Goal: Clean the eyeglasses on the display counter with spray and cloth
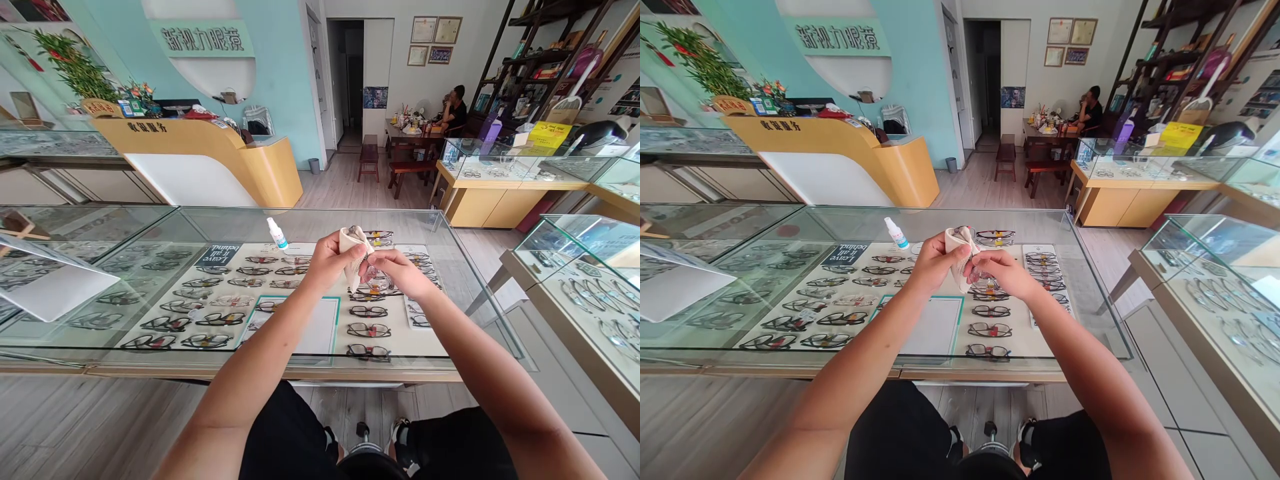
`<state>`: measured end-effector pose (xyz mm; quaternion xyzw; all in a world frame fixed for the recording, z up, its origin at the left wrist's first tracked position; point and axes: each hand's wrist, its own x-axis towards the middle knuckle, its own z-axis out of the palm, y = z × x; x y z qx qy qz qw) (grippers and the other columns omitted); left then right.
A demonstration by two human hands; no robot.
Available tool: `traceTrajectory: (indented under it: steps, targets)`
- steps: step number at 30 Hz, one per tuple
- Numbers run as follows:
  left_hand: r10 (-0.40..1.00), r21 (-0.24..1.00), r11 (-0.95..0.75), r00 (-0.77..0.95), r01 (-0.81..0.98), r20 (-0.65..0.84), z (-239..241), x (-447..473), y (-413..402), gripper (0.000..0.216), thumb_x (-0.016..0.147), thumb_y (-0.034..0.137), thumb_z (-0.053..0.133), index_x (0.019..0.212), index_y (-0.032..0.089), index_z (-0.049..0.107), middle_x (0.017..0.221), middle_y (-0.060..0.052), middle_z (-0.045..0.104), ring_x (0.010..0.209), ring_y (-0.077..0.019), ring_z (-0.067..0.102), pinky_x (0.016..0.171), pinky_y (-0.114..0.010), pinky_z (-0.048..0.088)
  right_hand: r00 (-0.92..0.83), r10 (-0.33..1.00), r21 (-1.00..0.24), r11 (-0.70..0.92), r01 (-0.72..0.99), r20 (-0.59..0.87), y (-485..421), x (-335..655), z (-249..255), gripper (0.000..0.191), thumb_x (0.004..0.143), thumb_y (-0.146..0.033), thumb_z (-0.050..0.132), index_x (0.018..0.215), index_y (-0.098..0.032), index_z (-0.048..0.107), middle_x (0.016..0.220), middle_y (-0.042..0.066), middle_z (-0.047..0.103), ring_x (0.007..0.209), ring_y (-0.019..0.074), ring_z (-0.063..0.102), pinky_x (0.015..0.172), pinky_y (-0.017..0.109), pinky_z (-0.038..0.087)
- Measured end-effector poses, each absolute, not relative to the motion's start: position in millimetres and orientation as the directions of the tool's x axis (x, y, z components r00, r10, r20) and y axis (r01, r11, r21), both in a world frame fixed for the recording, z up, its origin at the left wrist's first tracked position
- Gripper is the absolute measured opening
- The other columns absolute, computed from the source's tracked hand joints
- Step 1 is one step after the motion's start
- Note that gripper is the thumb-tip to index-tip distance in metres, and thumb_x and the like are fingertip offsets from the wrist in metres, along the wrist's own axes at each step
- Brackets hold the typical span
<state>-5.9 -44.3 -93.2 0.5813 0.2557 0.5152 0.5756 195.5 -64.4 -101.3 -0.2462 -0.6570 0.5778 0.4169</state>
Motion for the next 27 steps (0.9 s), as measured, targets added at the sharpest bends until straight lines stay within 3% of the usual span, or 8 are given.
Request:
traceTrajectory:
  steps: [6,9,15,22,27]
  targets:
    - [0.933,0.930,-0.309,0.128,-0.200,0.337,-102.7,-5.5,-34.3,0.067,0.080,0.081,0.093,0.076,0.017,0.075,0.068,-0.003,0.071,0.059,-0.0152,0.063,0.056,-0.029,0.050,-0.537,0.800,-0.963,0.240,-0.124,0.268,-65.5,194.4,-97.7,0.041,0.105,-0.056,0.073,0.086,-0.021,0.084,0.085,0.004,0.078,0.083,0.0201,0.069,0.090,0.037,0.057]
    - [0.931,0.947,-0.265,0.206,-0.180,0.300,-102.6,-11.4,-26.9,0.071,0.081,0.086,0.089,0.074,0.017,0.075,0.070,-0.003,0.071,0.066,-0.0162,0.063,0.065,-0.030,0.052,-0.520,0.812,-0.963,0.254,-0.094,0.265,-63.7,197.3,-98.0,0.042,0.106,-0.055,0.070,0.088,-0.020,0.084,0.084,0.005,0.078,0.081,0.0200,0.068,0.085,0.036,0.055]
    - [0.863,0.961,-0.124,0.451,-0.246,0.227,-91.6,-23.4,-28.1,0.060,0.086,0.073,0.094,0.093,0.017,0.076,0.084,-0.006,0.078,0.084,-0.0225,0.075,0.082,-0.034,0.061,-0.499,0.826,-0.964,0.248,-0.094,0.261,-61.0,205.2,-93.6,0.040,0.105,-0.051,0.070,0.084,-0.020,0.083,0.082,0.005,0.078,0.080,0.0203,0.069,0.083,0.036,0.055]
    - [0.812,0.958,-0.166,0.519,-0.235,0.268,-93.3,-26.4,-27.7,0.054,0.092,0.064,0.092,0.109,0.014,0.079,0.093,-0.010,0.082,0.086,-0.0258,0.080,0.078,-0.035,0.063,-0.480,0.837,-0.965,0.240,-0.109,0.263,-63.1,206.1,-88.7,0.038,0.105,-0.049,0.070,0.084,-0.020,0.083,0.080,0.005,0.078,0.080,0.0217,0.070,0.087,0.038,0.056]
    - [0.812,0.952,-0.209,0.503,-0.225,0.297,-93.9,-27.2,-28.4,0.049,0.089,0.056,0.096,0.110,0.015,0.078,0.097,-0.009,0.083,0.087,-0.0236,0.079,0.075,-0.032,0.061,-0.480,0.832,-0.960,0.245,-0.133,0.279,-62.6,207.0,-90.1,0.039,0.105,-0.050,0.071,0.084,-0.020,0.083,0.080,0.005,0.078,0.080,0.0216,0.070,0.088,0.038,0.056]
